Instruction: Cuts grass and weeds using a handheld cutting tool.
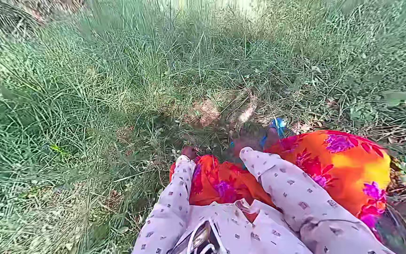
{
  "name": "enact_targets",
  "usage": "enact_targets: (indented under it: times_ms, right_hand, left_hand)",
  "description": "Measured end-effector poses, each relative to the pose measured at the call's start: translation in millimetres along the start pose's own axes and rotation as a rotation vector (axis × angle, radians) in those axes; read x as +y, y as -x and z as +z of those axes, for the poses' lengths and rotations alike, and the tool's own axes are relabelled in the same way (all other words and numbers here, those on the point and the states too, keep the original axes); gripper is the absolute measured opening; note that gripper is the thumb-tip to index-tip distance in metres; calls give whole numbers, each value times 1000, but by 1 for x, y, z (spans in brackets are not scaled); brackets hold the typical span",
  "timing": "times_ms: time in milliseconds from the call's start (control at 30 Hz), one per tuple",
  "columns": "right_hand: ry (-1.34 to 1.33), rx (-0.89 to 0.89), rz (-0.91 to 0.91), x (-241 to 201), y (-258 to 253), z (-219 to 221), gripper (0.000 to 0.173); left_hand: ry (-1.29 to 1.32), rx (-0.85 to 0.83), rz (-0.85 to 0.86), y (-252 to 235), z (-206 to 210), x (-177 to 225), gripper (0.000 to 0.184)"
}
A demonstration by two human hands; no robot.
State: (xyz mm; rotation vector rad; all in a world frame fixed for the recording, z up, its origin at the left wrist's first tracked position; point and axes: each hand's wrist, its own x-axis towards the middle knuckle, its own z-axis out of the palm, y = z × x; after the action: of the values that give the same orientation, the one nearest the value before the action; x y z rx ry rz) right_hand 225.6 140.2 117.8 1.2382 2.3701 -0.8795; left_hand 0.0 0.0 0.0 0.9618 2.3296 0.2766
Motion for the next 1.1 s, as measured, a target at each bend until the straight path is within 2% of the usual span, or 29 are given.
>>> enact_targets:
  times_ms: [133, 367, 467, 567, 667, 767, 867, 967, 1100]
  right_hand:
    - [-360, 72, -18, 13, -28, 21, 58]
    - [-399, 139, 3, 8, -23, 35, 56]
    - [-386, 172, 35, -10, -5, 8, 49]
    - [-567, 345, -5, -37, -23, -32, 42]
    - [-724, 468, -63, -59, -43, -64, 46]
    - [-725, 423, -103, -80, -38, -77, 46]
    - [-706, 363, -163, -83, -53, -68, 50]
    - [-727, 279, -189, -70, -65, -49, 47]
    - [-817, 217, -141, -35, -84, -19, 42]
  left_hand:
    - [82, 68, 104, 19, 5, -4, 33]
    - [102, 69, 158, 18, 12, -14, 32]
    - [188, 86, 227, 25, 16, -27, 30]
    - [262, 138, 209, 44, 11, -37, 32]
    - [284, 215, 223, 50, 17, -46, 33]
    - [275, 270, 247, 54, 19, -44, 34]
    - [291, 323, 272, 55, 26, -48, 37]
    - [305, 368, 246, 50, 31, -62, 42]
    - [413, 415, 151, 54, 33, -58, 45]
